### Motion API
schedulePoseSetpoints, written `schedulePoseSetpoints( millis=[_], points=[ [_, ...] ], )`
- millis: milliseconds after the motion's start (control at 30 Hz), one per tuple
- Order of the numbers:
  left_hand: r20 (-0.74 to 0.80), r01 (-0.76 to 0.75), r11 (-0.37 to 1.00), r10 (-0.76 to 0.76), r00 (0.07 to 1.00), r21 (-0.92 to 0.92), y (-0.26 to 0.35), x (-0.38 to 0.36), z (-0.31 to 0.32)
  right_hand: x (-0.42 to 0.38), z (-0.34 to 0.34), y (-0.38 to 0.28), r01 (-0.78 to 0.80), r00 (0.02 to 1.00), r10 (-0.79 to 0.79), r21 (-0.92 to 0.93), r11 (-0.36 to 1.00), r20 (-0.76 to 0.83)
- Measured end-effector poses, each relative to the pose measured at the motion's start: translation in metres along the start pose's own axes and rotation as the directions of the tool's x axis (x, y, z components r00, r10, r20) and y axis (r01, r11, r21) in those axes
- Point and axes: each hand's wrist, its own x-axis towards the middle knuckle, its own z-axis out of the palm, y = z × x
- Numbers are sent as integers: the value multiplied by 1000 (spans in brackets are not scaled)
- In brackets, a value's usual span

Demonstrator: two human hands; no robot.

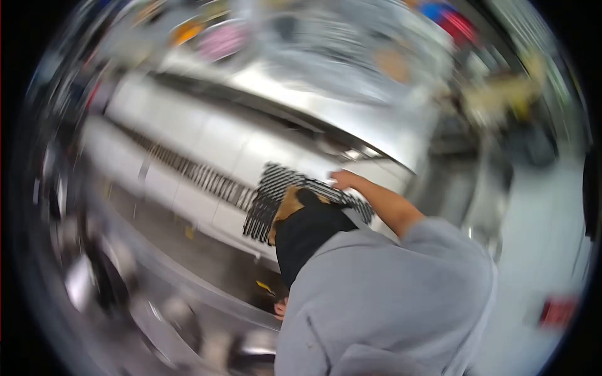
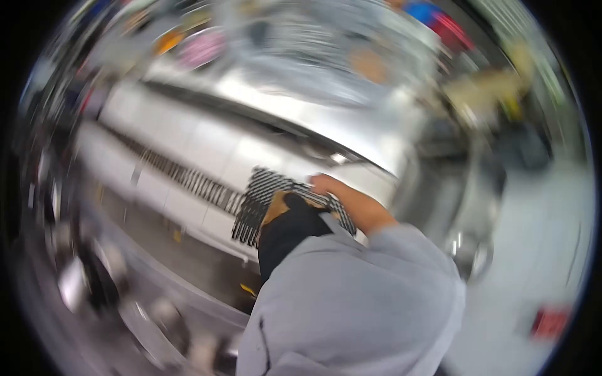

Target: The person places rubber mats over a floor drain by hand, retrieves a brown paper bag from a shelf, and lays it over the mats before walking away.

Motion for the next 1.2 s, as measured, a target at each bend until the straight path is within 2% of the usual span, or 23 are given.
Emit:
schedulePoseSetpoints(
  millis=[33, 67, 100, 167, 233, 267, 333, 400, 467, 533, 600, 667, 733, 800, 867, 900, 933, 1000, 1033, 1067, 1133, 1200],
  points=[
    [100, -44, 995, 52, 994, -84, -19, 36, -10, -10, -23, -23, -206, 964, 184, 105, 973, 191],
    [173, -86, 988, 108, 979, -128, -35, 73, -22, -14, -9, -22, -138, 989, 141, 63, 988, -38],
    [221, -135, 979, 167, 961, -151, -50, 111, -31, -23, -14, -35, -159, 974, 174, 113, 981, -144],
    [246, -199, 963, 241, 939, -183, -66, 179, -41, -42, -15, -59, -287, 933, 327, 239, 928, -149],
    [245, -231, 947, 284, 927, -223, -75, 235, -48, -45, 6, -73, -241, 843, 433, 496, 834, -318],
    [239, -249, 938, 306, 921, -242, -78, 262, -49, -51, 16, -80, -247, 825, 461, 525, 815, -328],
    [229, -278, 915, 349, 909, -291, -80, 314, -50, -68, 46, -88, -372, 815, 547, 551, 747, -192],
    [206, -303, 896, 379, 902, -324, -86, 362, -53, -81, 86, -95, -493, 766, 631, 515, 701, -126],
    [155, -351, 880, 414, 897, -321, -72, 394, -86, -94, 120, -98, -576, 770, 637, 472, 667, 39],
    [112, -362, 882, 409, 905, -300, -65, 423, -95, -109, 164, -112, -574, 667, 744, 604, 552, -46],
    [285, -247, 777, 478, 831, -579, -66, 459, -78, -134, 151, -144, -611, 696, 717, 554, 565, 36],
    [217, -304, 712, 541, 813, -633, -49, 458, -89, -121, 172, -137, -642, 726, 676, 471, 605, 121],
    [269, -197, 542, 660, 702, -817, -42, 471, -81, -101, 179, -138, -626, 697, 716, 511, 589, 29],
    [242, -461, 629, 718, 653, -626, -36, 479, -91, -82, 170, -146, -595, 658, 752, 582, 555, -45],
    [274, -504, 654, 724, 633, -565, -30, 496, -100, -61, 152, -161, -549, 701, 711, 588, 594, -64],
    [361, -436, 703, 683, 635, -562, -25, 509, -104, -51, 138, -164, -506, 723, 683, 593, 626, -105],
    [366, -424, 707, 676, 640, -565, -19, 522, -109, -40, 122, -169, -508, 728, 678, 584, 633, -101],
    [379, -307, 692, 650, 659, -653, -12, 547, -127, -15, 98, -185, -473, 733, 669, 618, 628, -119],
    [396, -276, 709, 625, 673, -649, -2, 553, -155, 3, 94, -186, -467, 746, 656, 613, 637, -113],
    [402, -259, 721, 606, 686, -643, -9, 572, -147, 22, 89, -184, -478, 761, 642, 592, 649, -89],
    [313, -236, 676, 584, 749, -699, -28, 612, -130, 59, 66, -184, -480, 791, 610, 568, 668, -49],
    [333, -230, 732, 535, 776, -642, -59, 633, -148, 90, 35, -198, -567, 802, 590, 433, 701, 94]
  ],
)
